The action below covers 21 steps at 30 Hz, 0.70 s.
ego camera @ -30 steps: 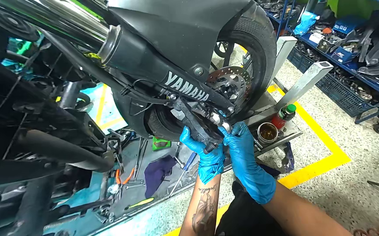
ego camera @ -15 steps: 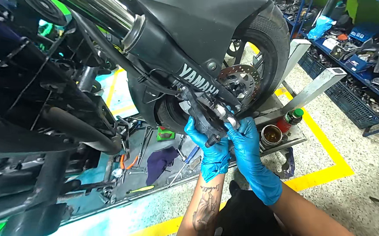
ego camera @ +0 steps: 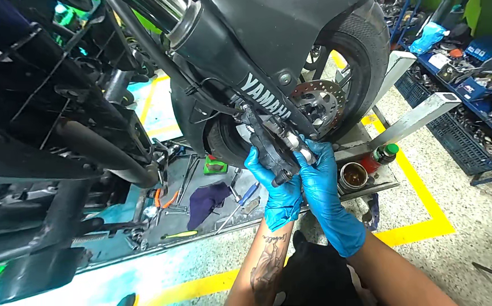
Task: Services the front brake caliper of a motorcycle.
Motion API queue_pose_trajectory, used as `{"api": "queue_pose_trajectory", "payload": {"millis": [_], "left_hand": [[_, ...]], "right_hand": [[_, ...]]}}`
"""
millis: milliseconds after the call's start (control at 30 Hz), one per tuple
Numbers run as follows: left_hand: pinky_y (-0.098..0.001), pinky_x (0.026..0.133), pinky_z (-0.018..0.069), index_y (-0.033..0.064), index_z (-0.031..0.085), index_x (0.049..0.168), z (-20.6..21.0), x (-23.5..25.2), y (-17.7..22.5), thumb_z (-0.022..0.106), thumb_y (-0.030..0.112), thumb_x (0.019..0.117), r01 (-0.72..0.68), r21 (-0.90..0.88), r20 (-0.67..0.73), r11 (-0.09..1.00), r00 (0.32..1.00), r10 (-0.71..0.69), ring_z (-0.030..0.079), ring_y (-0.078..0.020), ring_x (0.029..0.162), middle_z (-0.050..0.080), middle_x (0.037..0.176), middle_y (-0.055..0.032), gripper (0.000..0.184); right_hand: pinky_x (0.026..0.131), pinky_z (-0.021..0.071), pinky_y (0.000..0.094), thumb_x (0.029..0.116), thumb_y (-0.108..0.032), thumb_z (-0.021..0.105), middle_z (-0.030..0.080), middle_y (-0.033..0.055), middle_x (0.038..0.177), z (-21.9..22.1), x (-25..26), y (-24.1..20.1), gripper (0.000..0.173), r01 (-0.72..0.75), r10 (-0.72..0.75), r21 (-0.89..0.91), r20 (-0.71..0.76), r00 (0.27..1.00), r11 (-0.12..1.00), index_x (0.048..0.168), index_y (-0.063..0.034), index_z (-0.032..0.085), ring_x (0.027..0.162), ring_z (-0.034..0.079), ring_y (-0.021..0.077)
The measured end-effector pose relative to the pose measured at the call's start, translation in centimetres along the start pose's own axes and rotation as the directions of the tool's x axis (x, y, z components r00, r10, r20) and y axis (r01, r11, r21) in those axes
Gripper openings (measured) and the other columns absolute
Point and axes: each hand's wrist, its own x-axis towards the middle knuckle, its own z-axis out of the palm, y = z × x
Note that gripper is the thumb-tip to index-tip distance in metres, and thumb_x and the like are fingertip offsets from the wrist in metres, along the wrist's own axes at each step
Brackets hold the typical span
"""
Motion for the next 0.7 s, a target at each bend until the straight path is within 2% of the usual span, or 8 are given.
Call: {"api": "queue_pose_trajectory", "payload": {"millis": [67,167,267,333,433,500,600,700], "left_hand": [[-0.0295,0.085,0.0588,0.0242,0.062,0.121,-0.1,-0.1,-0.1,0.042,0.047,0.1043,-0.021,0.033,-0.006,0.999,1.0,0.021,0.068,-0.0067,0.103,0.07,0.11,0.0051,0.035],[-0.0292,0.08,0.0602,0.0225,0.064,0.116,-0.3,0.3,0.3,0.045,0.047,0.1033,0.01,0.033,0.004,0.999,1.0,-0.01,0.069,-0.0069,0.094,0.071,0.103,0.0044,0.034],[-0.0273,0.076,0.0601,0.0236,0.063,0.118,0.6,-0.1,1.7,0.041,0.045,0.1043,0.109,0.087,-0.096,0.99,0.99,-0.101,0.069,-0.006,0.091,0.07,0.101,0.0045,0.033],[-0.0266,0.075,0.0598,0.0248,0.062,0.121,0.8,-0.3,2.4,0.04,0.046,0.1054,0.174,0.071,-0.116,0.982,0.979,-0.166,0.069,-0.0062,0.092,0.069,0.103,0.0041,0.034],[-0.0249,0.075,0.059,0.0318,0.061,0.127,-0.1,-1.4,3.2,0.044,0.054,0.1043,0.227,0.114,-0.101,0.967,0.971,-0.216,0.068,-0.0047,0.094,0.069,0.108,0.0068,0.036],[-0.0235,0.073,0.058,0.0343,0.061,0.127,-0.6,-2.0,3.4,0.045,0.056,0.1035,0.217,0.138,-0.109,0.966,0.973,-0.203,0.068,-0.0031,0.093,0.069,0.108,0.0085,0.036],[-0.0261,0.086,0.0569,0.0343,0.059,0.133,-0.8,-2.5,3.5,0.043,0.063,0.1019,0.193,0.151,-0.122,0.97,0.977,-0.175,0.065,-0.0035,0.105,0.068,0.118,0.0095,0.045],[-0.0317,0.096,0.0552,0.0305,0.054,0.14,-0.9,-3.1,2.7,0.044,0.076,0.0935,0.201,0.064,-0.172,0.978,0.967,-0.188,0.063,-0.0046,0.113,0.066,0.125,0.0088,0.066]], "right_hand": [[0.089,0.0547,0.0254,0.093,-0.003,0.067,0.064,0.0071,0.114,0.1,0.0,0.5,0.03,0.002,0.0,-0.061,0.023,1.0,0.998,0.12,-0.0052,0.056,0.104,0.064,0.0079],[0.091,0.0569,0.03,0.0966,-0.005,0.064,0.065,0.0068,0.117,-0.6,-0.1,0.8,0.03,0.015,-0.007,-0.096,0.092,0.996,0.995,0.125,-0.0059,0.056,0.105,0.065,0.0098],[0.081,0.0572,0.0311,0.0991,-0.013,0.065,0.066,0.0023,0.115,-1.6,-1.0,-1.2,0.032,-0.133,0.162,-0.175,0.161,0.974,0.975,0.13,-0.0148,0.054,0.097,0.065,0.0103],[0.075,0.0562,0.029,0.0987,-0.013,0.065,0.065,0.0012,0.114,-1.5,-1.0,-2.5,0.036,-0.175,0.214,-0.219,0.171,0.962,0.96,0.133,-0.0171,0.053,0.092,0.065,0.0093],[0.075,0.0545,0.0184,0.0899,-0.003,0.061,0.062,-0.0002,0.114,-0.6,-0.2,-3.1,0.049,-0.166,0.212,-0.239,0.182,0.96,0.957,0.137,-0.009,0.048,0.094,0.063,0.0012],[0.067,0.055,0.0207,0.0922,-0.007,0.061,0.063,0.0,0.112,-0.7,-0.1,-3.1,0.048,-0.147,0.217,-0.29,0.224,0.95,0.946,0.138,-0.0109,0.049,0.086,0.064,0.003],[0.064,0.0574,0.0269,0.0929,-0.01,0.064,0.065,0.0005,0.102,-1.3,0.2,-3.6,0.045,-0.116,0.239,-0.386,0.288,0.927,0.915,0.136,-0.0133,0.052,0.077,0.065,0.0082],[0.069,0.0595,0.0312,0.0949,-0.011,0.063,0.066,0.0019,0.104,-1.9,0.7,-4.1,0.048,-0.073,0.291,-0.507,0.367,0.883,0.859,0.14,-0.0132,0.05,0.082,0.067,0.0103]]}}
